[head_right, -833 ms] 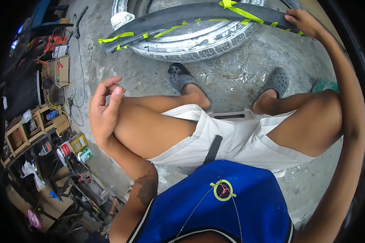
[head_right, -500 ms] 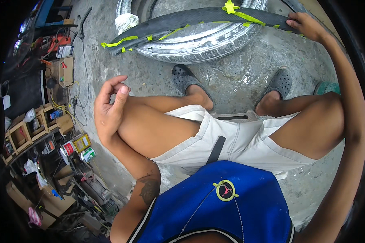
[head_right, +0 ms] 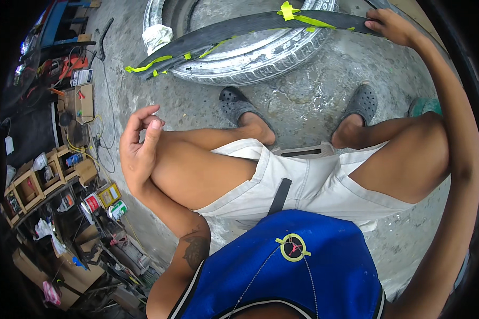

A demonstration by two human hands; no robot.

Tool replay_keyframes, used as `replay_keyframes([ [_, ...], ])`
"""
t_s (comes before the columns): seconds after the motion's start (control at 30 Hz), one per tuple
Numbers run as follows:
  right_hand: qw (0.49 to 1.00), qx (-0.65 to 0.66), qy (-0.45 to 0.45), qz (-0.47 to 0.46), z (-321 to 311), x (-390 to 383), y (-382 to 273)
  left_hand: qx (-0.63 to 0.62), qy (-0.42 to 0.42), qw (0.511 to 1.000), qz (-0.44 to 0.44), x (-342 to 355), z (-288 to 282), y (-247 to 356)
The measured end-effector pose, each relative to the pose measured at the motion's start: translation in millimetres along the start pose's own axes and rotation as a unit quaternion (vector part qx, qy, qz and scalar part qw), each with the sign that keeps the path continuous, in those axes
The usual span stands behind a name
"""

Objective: Mixing repair chemicals in a cup and applying masking tape to a car trim piece.

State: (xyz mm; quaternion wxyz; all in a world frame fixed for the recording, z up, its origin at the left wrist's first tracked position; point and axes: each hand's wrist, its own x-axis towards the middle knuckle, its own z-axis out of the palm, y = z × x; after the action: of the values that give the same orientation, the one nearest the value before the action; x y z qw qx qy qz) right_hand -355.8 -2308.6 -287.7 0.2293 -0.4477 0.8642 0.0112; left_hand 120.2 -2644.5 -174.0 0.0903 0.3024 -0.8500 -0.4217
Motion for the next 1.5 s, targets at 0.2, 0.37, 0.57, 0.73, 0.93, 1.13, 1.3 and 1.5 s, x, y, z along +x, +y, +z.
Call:
replay_keyframes([
  [0.2, 0.999, 0.005, 0.042, -0.013, 4.3, -10.9, 1.7, -0.002, 0.001, 1.0, -0.004, -1.0, 4.0, 1.0],
  [0.37, 0.994, -0.019, 0.103, -0.014, 22.7, -8.9, 18.5, -0.018, -0.013, 1.0, 0.005, -2.7, -0.4, -6.1],
  [0.57, 0.999, -0.02, 0.025, 0.022, -3.8, -10.6, -6.2, 0.005, -0.009, 1.0, 0.001, 6.6, 0.8, -4.0],
  [0.73, 0.999, 0.001, 0.053, 0.006, -24.5, -24.3, -0.7, 0.047, -0.013, 0.999, -0.007, 9.9, -0.2, 13.7],
  [0.93, 0.995, 0.04, 0.091, 0.007, -17.0, -34.5, 1.2, 0.127, -0.071, 0.988, 0.05, 16.2, 36.8, 44.6],
  [1.13, 0.988, 0.081, 0.128, 0.024, -52.0, -98.3, -31.9, 0.199, -0.141, 0.965, 0.094, 47.1, 42.4, 46.5],
  [1.3, 0.984, 0.11, 0.138, 0.012, -39.4, -170.1, -36.2, 0.231, -0.18, 0.95, 0.112, 74.5, 73.2, 74.5],
  [1.5, 0.959, 0.133, 0.25, -0.023, -32.8, -226.4, -74.9, 0.273, -0.266, 0.908, 0.176, 89.8, 120.9, 126.6],
])
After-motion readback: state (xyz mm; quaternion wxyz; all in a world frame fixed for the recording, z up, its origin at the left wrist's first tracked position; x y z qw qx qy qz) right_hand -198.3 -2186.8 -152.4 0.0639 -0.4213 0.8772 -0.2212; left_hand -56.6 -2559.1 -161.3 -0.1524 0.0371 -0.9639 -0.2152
